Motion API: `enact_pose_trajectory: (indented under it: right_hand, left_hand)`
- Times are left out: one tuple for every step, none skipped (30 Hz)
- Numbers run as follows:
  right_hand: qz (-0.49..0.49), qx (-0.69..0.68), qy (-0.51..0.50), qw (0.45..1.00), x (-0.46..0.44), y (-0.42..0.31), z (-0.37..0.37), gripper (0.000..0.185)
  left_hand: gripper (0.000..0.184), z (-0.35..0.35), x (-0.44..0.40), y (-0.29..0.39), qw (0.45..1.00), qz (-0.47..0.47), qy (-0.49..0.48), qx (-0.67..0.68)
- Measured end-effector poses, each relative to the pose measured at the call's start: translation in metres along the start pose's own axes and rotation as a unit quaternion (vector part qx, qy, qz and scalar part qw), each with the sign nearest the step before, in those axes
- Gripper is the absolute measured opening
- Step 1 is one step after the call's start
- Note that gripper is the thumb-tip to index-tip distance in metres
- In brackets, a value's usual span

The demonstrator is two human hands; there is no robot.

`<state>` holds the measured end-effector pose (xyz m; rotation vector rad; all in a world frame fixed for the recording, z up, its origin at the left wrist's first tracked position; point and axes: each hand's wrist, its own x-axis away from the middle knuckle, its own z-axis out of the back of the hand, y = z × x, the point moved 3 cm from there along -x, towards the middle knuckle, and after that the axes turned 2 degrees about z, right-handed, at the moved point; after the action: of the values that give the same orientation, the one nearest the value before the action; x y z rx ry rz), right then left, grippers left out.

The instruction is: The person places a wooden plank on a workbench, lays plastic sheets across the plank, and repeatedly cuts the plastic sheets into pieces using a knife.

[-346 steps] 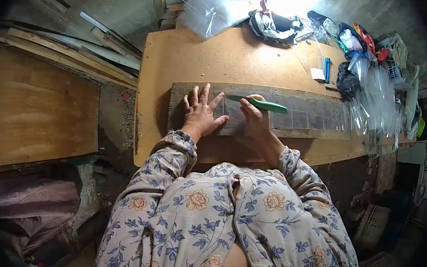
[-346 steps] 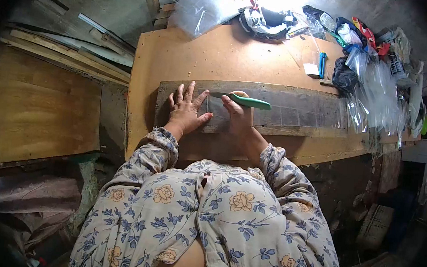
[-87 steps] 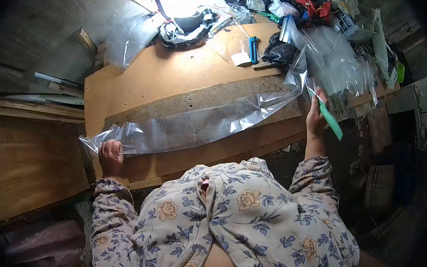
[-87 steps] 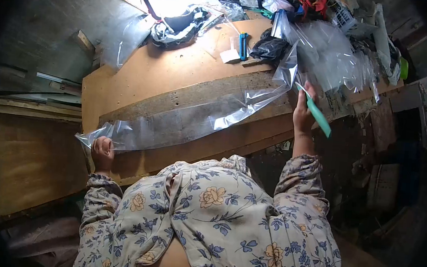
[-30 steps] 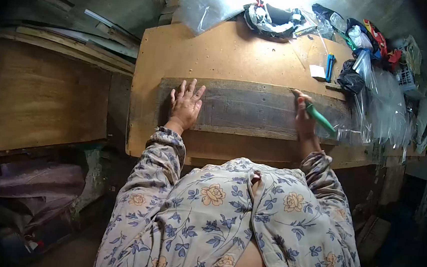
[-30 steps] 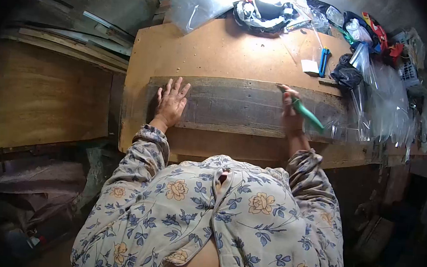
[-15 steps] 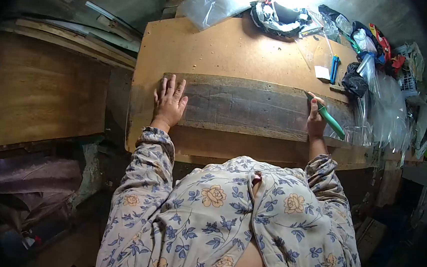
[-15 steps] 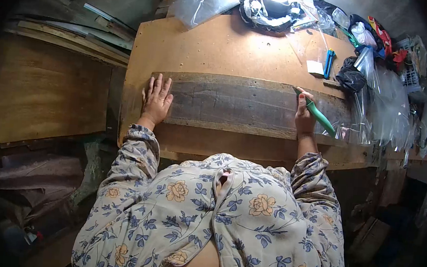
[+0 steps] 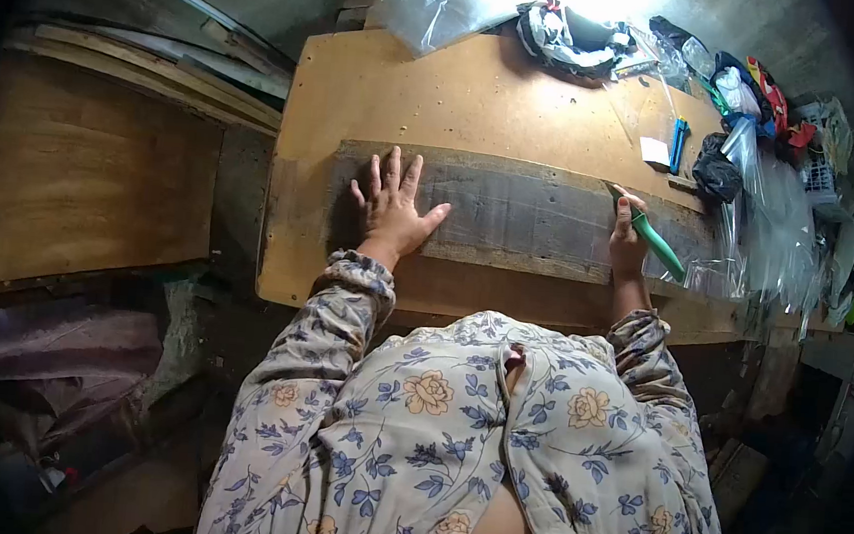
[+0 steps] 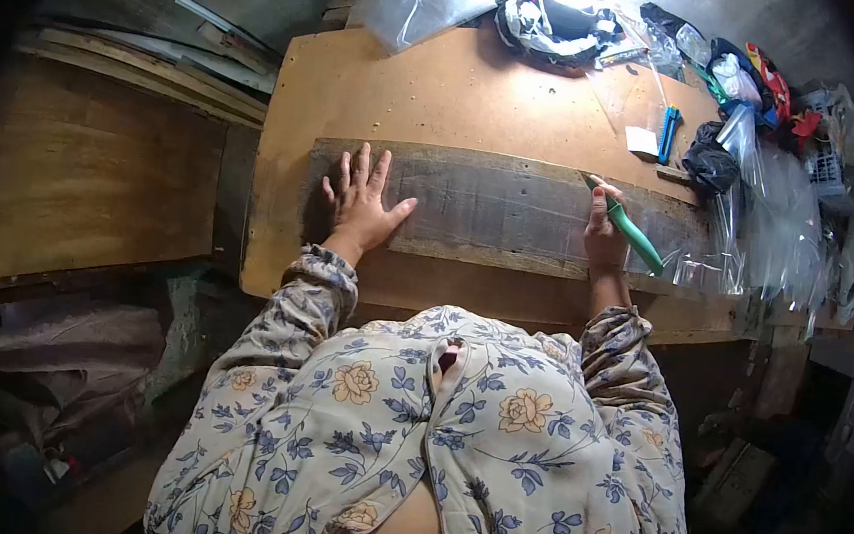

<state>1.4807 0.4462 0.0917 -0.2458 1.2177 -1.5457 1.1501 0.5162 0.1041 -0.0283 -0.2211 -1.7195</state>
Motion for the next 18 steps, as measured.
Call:
enact_pose_trajectory:
  right_hand:
    - [0.0,0.0,-0.001,1.0,0.001,0.002,-0.002,0.021]
    - [0.008,0.002,0.005,1.0,0.002,0.006,-0.002,0.021]
    - [0.017,0.004,0.012,1.0,0.001,0.009,-0.001,0.021]
    - [0.017,0.006,0.013,1.0,0.0,0.007,0.0,0.021]
    - [0.022,0.024,0.009,0.999,0.0,0.004,0.0,0.021]
    - [0.027,0.04,0.004,0.999,0.0,0.001,0.0,0.021]
    - [0.027,0.041,0.004,0.999,-0.001,0.0,-0.001,0.021]
    - [0.019,0.015,0.004,1.0,-0.001,-0.002,-0.002,0.02]
    - [0.011,-0.012,0.004,1.0,-0.002,-0.002,-0.004,0.018]
    - [0.011,-0.012,0.004,1.0,-0.001,-0.002,-0.005,0.018]
    - [-0.002,-0.022,0.004,1.0,-0.001,-0.001,-0.007,0.019]
    - [-0.016,-0.032,0.004,0.999,0.0,0.0,-0.008,0.019]
    - [-0.017,-0.032,0.004,0.999,-0.001,-0.003,-0.009,0.019]
    - [-0.013,-0.035,0.002,0.999,-0.002,-0.007,-0.01,0.019]
    - [-0.01,-0.038,-0.001,0.999,-0.003,-0.009,-0.012,0.019]
    - [-0.011,-0.038,-0.002,0.999,-0.002,-0.008,-0.012,0.019]
    - [-0.014,-0.036,0.0,0.999,-0.002,-0.005,-0.012,0.019]
    - [-0.016,-0.034,0.002,0.999,-0.003,-0.003,-0.013,0.019]
  left_hand:
    - [0.078,0.002,0.0,0.004,1.0,0.001,-0.001,0.0]
    - [0.078,0.004,-0.001,0.006,1.0,0.023,-0.007,-0.004]
    - [0.078,0.004,-0.002,0.008,0.999,0.045,-0.014,-0.008]
    - [0.078,0.003,-0.003,0.007,0.999,0.043,-0.014,-0.007]
    - [0.077,0.001,-0.003,0.005,0.999,0.037,-0.007,-0.011]
    - [0.075,-0.001,-0.003,0.003,0.999,0.033,0.001,-0.016]
    - [0.075,-0.002,-0.004,0.0,0.999,0.033,0.0,-0.016]
    - [0.074,-0.002,-0.004,-0.003,0.999,0.033,0.006,-0.019]
    - [0.073,-0.002,-0.005,-0.006,0.999,0.033,0.012,-0.021]
    - [0.068,0.002,-0.005,-0.006,0.999,0.034,0.014,-0.026]
    - [0.068,0.0,-0.006,-0.009,0.999,0.034,0.015,-0.026]
    - [0.066,-0.004,-0.007,-0.014,0.999,0.029,0.03,-0.026]
    - [0.063,-0.003,-0.007,-0.017,0.998,0.025,0.045,-0.027]
    - [0.058,-0.003,-0.008,-0.02,0.998,0.025,0.046,-0.029]
    - [0.058,-0.003,-0.009,-0.021,0.998,0.025,0.046,-0.029]
    - [0.057,-0.002,-0.009,-0.022,0.998,0.026,0.046,-0.033]
    - [0.056,-0.002,-0.008,-0.022,0.998,0.027,0.046,-0.036]
    - [0.056,-0.001,-0.008,-0.022,0.998,0.028,0.046,-0.036]
